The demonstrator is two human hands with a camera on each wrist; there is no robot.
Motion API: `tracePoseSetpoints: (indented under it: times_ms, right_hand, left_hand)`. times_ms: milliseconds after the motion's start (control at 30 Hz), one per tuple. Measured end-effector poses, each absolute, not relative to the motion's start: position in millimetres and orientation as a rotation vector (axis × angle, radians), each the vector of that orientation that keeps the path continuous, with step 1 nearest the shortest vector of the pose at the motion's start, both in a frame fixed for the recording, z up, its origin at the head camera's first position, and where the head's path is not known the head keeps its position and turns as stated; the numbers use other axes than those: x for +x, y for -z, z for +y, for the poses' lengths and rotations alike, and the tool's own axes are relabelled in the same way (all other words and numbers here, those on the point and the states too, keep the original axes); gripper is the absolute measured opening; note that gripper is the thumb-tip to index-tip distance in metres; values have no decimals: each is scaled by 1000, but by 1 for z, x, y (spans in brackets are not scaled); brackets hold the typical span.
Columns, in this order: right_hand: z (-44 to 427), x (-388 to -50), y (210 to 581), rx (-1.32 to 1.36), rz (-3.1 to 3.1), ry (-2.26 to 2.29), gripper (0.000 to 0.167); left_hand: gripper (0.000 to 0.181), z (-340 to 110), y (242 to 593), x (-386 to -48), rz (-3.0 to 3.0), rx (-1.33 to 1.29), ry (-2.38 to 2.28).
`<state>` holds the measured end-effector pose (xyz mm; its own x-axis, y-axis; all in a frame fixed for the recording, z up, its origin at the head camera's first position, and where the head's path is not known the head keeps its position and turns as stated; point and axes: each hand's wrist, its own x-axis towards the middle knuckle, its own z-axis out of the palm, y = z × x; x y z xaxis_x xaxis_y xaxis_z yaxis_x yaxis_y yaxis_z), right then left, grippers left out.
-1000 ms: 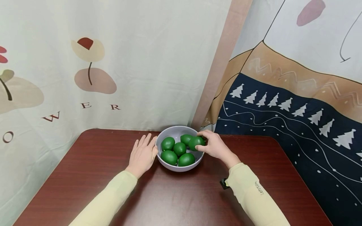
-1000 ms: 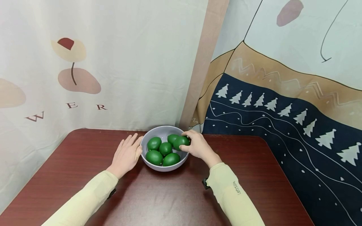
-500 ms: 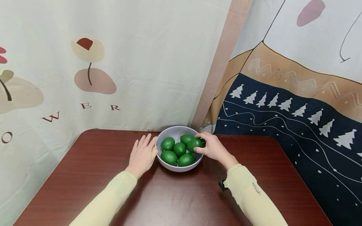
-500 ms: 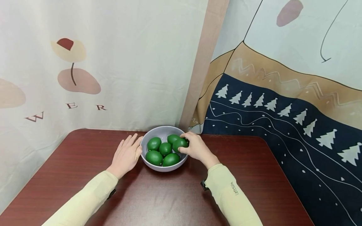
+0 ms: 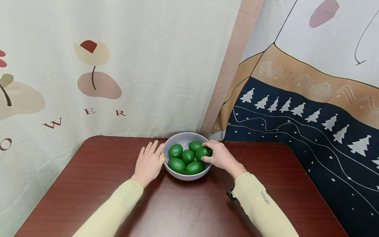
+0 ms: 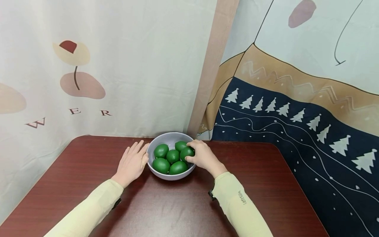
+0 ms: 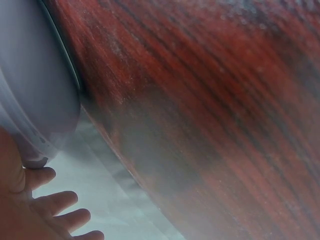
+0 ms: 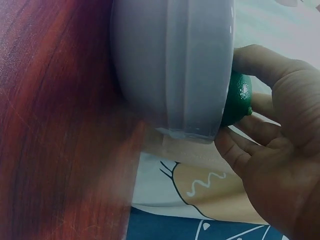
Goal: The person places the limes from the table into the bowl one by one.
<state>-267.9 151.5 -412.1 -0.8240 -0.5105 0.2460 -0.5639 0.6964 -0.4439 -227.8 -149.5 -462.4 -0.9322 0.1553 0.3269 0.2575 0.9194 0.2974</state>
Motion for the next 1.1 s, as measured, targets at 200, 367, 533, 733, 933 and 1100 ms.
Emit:
tracePoseSetpoints:
  times_ms: [200, 367, 533, 733, 933, 1100]
  right_hand:
    - [147, -266, 413, 890, -2821, -706, 47]
    - [144, -265, 413, 871, -2862, -644, 48]
    - [141, -266, 415, 873, -2871, -608, 49]
    - [139, -265, 417, 890, -2869, -562, 48]
    - [138, -264, 418, 919, -2860, -542, 44]
    - [139, -263, 419, 925, -2850, -548, 42]
  left_hand:
    - [49, -150, 462, -228, -2777, -304, 491]
    - [49, -150, 463, -229, -2788, -303, 491]
    - [50, -150, 463, -229, -2791, -301, 488]
    - [50, -150, 463, -229, -2795, -299, 494]
    - [50, -150, 463, -229, -2802, -294, 492]
    - [50, -150, 463, -229, -2799, -291, 493]
